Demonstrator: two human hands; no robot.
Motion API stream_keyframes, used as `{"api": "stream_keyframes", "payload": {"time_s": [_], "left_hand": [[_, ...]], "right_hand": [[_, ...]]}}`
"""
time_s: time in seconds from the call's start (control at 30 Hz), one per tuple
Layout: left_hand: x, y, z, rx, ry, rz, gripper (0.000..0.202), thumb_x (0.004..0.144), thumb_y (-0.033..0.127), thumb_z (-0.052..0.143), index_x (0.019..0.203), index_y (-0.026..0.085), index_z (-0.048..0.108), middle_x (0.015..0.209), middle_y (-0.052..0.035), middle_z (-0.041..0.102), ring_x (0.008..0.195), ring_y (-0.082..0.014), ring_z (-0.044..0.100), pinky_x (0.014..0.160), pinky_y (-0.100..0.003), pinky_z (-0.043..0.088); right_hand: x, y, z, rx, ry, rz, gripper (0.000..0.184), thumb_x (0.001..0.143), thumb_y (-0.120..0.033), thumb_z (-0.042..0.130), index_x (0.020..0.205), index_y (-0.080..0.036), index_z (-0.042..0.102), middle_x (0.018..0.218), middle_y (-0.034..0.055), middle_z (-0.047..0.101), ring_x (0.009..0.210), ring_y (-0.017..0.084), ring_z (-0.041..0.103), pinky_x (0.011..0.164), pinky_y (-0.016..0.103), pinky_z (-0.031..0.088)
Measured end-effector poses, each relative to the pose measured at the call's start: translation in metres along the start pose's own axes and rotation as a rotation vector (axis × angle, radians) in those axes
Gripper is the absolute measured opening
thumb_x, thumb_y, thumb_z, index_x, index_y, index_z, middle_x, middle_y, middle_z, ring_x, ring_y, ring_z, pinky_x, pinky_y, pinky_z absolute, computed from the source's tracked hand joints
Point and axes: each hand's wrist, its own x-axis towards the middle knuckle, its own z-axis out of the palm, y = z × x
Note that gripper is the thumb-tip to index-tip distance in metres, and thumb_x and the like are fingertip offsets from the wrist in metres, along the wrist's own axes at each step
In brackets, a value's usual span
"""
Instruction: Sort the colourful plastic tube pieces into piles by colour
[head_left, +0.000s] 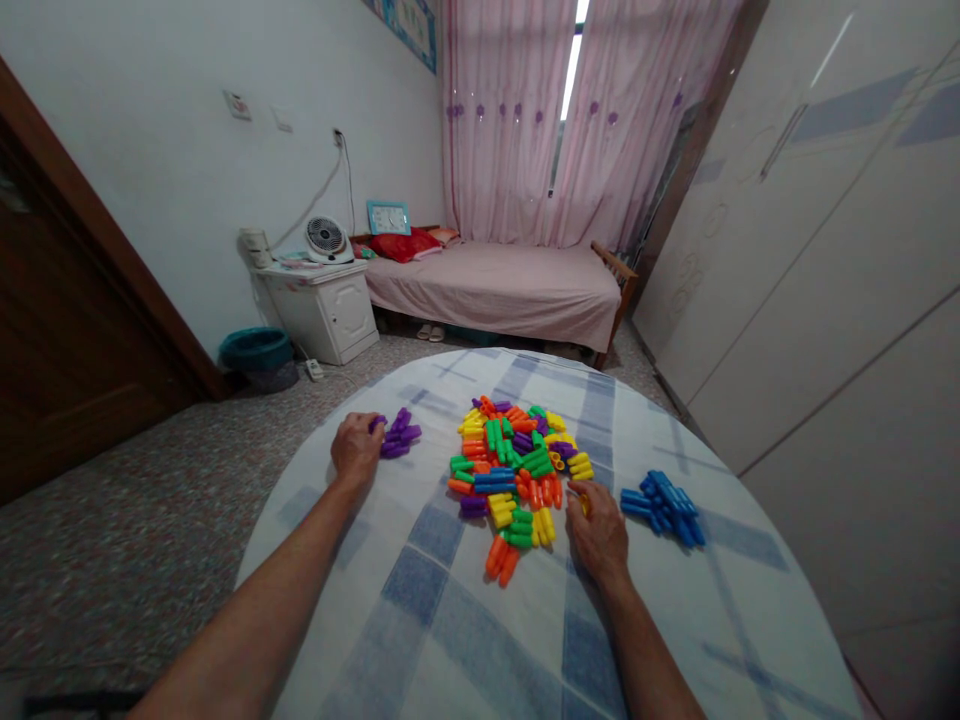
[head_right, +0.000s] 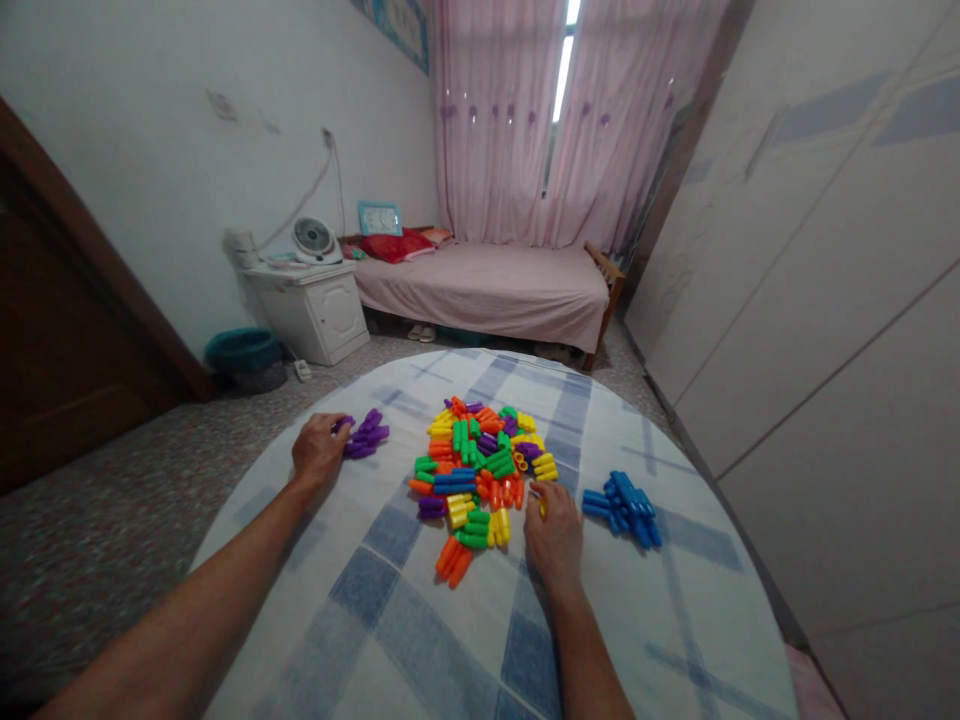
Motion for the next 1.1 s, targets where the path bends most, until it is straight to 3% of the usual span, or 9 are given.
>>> {"api": "stream_keyframes", "payload": {"time_s": [0.13,0.27,0.37,0.5,0.57,0.67,0.8,0.93,1.1], "left_hand": [[-0.005,-0.001,0.013,-0.041,-0.068,-0.025,0.031,0.085,0.035,0.045,0.093,0.018,0.070,0.091,-0.0088,0.067,0.084,-0.0208,0.062,0.079,-0.031,0.049],[-0.015,0.018,0.008,-0.051,-0.018,0.012,0.032,0.084,0.033,0.045,0.102,0.017,0.066,0.107,-0.0116,0.063,0.101,-0.0245,0.058,0.092,-0.037,0.045],[-0.040,0.042,-0.004,-0.144,-0.065,0.247,0.029,0.086,0.031,0.045,0.105,0.019,0.064,0.110,-0.0098,0.061,0.107,-0.0235,0.055,0.096,-0.037,0.043],[-0.091,0.076,-0.012,-0.212,-0.337,0.602,0.024,0.084,0.034,0.055,0.104,0.023,0.063,0.107,-0.0078,0.061,0.102,-0.0216,0.057,0.089,-0.034,0.046],[-0.109,0.089,-0.010,-0.176,-0.401,0.626,0.023,0.080,0.034,0.061,0.100,0.023,0.063,0.104,-0.0082,0.061,0.097,-0.0220,0.057,0.083,-0.034,0.047],[-0.122,0.098,-0.002,-0.120,-0.392,0.598,0.017,0.078,0.029,0.063,0.093,0.022,0.062,0.100,-0.0084,0.061,0.093,-0.0220,0.057,0.078,-0.034,0.048],[-0.127,0.097,0.002,-0.176,-0.398,0.621,0.013,0.078,0.019,0.059,0.090,0.024,0.062,0.106,-0.0081,0.060,0.097,-0.0209,0.057,0.081,-0.033,0.049],[-0.124,0.087,-0.007,-0.289,-0.420,0.582,0.014,0.082,0.023,0.055,0.094,0.025,0.062,0.104,-0.0056,0.061,0.097,-0.0184,0.059,0.082,-0.030,0.049],[-0.078,0.051,-0.015,-0.125,-0.207,0.451,0.022,0.087,0.032,0.050,0.102,0.023,0.063,0.096,-0.0065,0.065,0.093,-0.0216,0.059,0.085,-0.034,0.046]], "right_hand": [[0.000,0.001,0.000,0.000,-0.001,0.001,0.032,0.083,-0.035,0.039,0.096,-0.019,0.063,0.103,0.0088,0.063,0.099,0.023,0.056,0.091,0.038,0.041],[0.000,0.003,0.001,0.005,-0.002,-0.002,0.031,0.082,-0.035,0.040,0.095,-0.019,0.063,0.102,0.0084,0.063,0.099,0.023,0.056,0.089,0.038,0.041],[0.001,0.002,0.001,0.006,0.003,-0.001,0.030,0.082,-0.035,0.040,0.095,-0.019,0.063,0.101,0.0085,0.063,0.099,0.023,0.056,0.089,0.038,0.041],[0.000,0.000,0.001,-0.002,0.004,0.004,0.031,0.082,-0.034,0.040,0.096,-0.018,0.063,0.102,0.0087,0.063,0.100,0.023,0.056,0.089,0.038,0.041],[0.000,0.000,0.001,-0.005,0.004,0.000,0.031,0.083,-0.034,0.040,0.097,-0.019,0.063,0.103,0.0085,0.063,0.100,0.022,0.056,0.089,0.037,0.041],[0.000,0.002,0.001,-0.004,0.006,-0.017,0.031,0.083,-0.032,0.040,0.098,-0.019,0.063,0.102,0.0082,0.063,0.099,0.021,0.056,0.089,0.037,0.041],[0.000,0.003,0.002,-0.015,0.013,-0.008,0.031,0.082,-0.032,0.040,0.096,-0.019,0.063,0.102,0.0081,0.063,0.098,0.022,0.056,0.088,0.037,0.041],[0.000,0.001,0.002,-0.012,0.013,-0.008,0.031,0.082,-0.033,0.040,0.096,-0.019,0.063,0.102,0.0083,0.064,0.099,0.022,0.056,0.089,0.037,0.041],[0.000,0.002,0.001,-0.025,0.006,-0.009,0.032,0.083,-0.034,0.039,0.096,-0.018,0.064,0.103,0.0087,0.063,0.099,0.022,0.057,0.089,0.038,0.041]]}}
